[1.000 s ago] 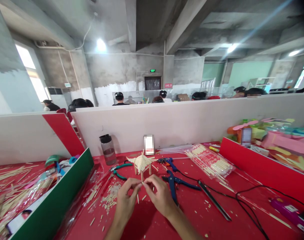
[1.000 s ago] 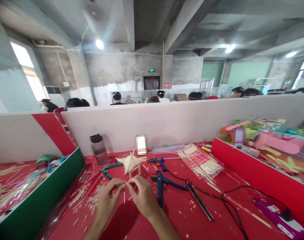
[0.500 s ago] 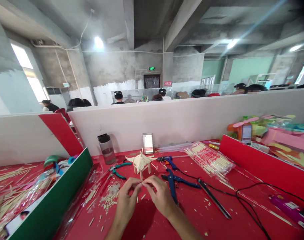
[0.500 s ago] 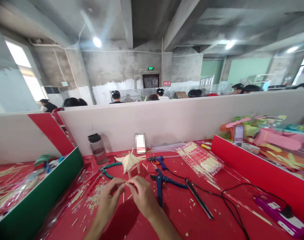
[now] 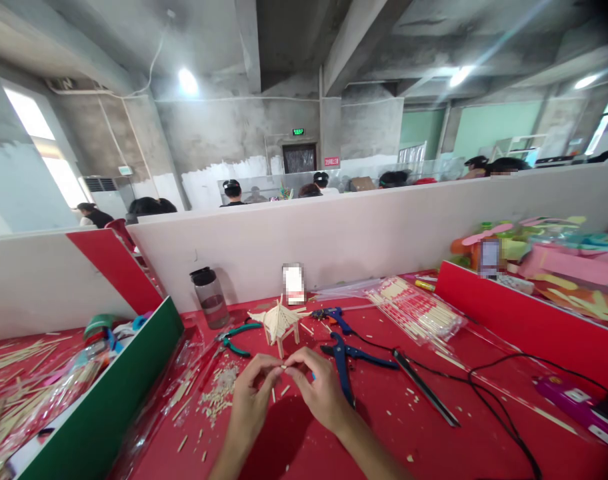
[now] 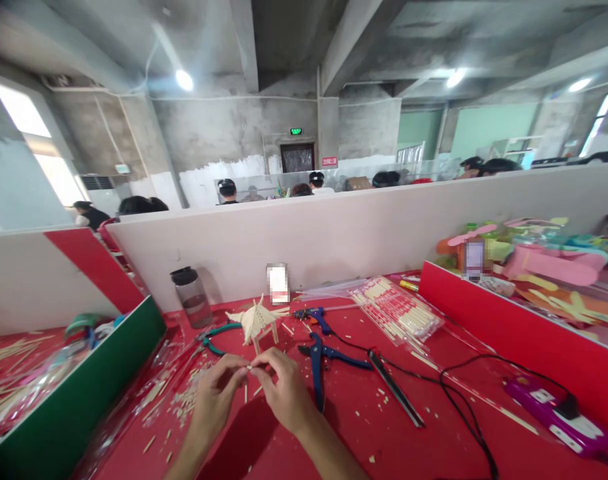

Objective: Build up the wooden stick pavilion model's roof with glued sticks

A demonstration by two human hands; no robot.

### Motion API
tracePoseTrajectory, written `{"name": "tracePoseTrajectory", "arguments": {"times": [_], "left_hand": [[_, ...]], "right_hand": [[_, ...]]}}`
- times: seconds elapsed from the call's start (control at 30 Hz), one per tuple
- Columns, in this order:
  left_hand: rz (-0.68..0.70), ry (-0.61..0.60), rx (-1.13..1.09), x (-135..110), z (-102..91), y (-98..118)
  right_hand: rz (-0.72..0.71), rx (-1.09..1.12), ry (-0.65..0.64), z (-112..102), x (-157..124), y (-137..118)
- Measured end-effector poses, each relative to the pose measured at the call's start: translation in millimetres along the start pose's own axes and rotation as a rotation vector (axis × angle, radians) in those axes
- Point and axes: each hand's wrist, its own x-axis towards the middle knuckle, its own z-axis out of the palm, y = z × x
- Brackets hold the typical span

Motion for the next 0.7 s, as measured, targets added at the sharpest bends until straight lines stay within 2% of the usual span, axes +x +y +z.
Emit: {"name": "tracePoseTrajectory", "arguments": {"times": [0.27,0.43,0.57,0.63,0.7], "left_hand": [[0.053,-0.062,0.127,3.4,-7.5,1.7],[0.084,-0.174,0.234,13.1,-15.3,11.4],[0.094,-0.271,0.281,31.1,-25.1,15.4],[0.064,-0.258,0.291,45.0,-30.7,13.1],[-0.024,-0.223,0.267,60.8,-35.3,8.5]], "right_hand": [[-0.005,0.008,-0.009,-0.5,1.6,-4.0],[0.001,-0.005,-0.013,-3.2,6.4,-7.7],[0.025,0.010,0.011,-4.4,15.9,-3.6],[0.066,0.041,0.045,-2.1,21.9,3.0],[0.141,0.104,0.080,3.3,27.6,12.1]]}}
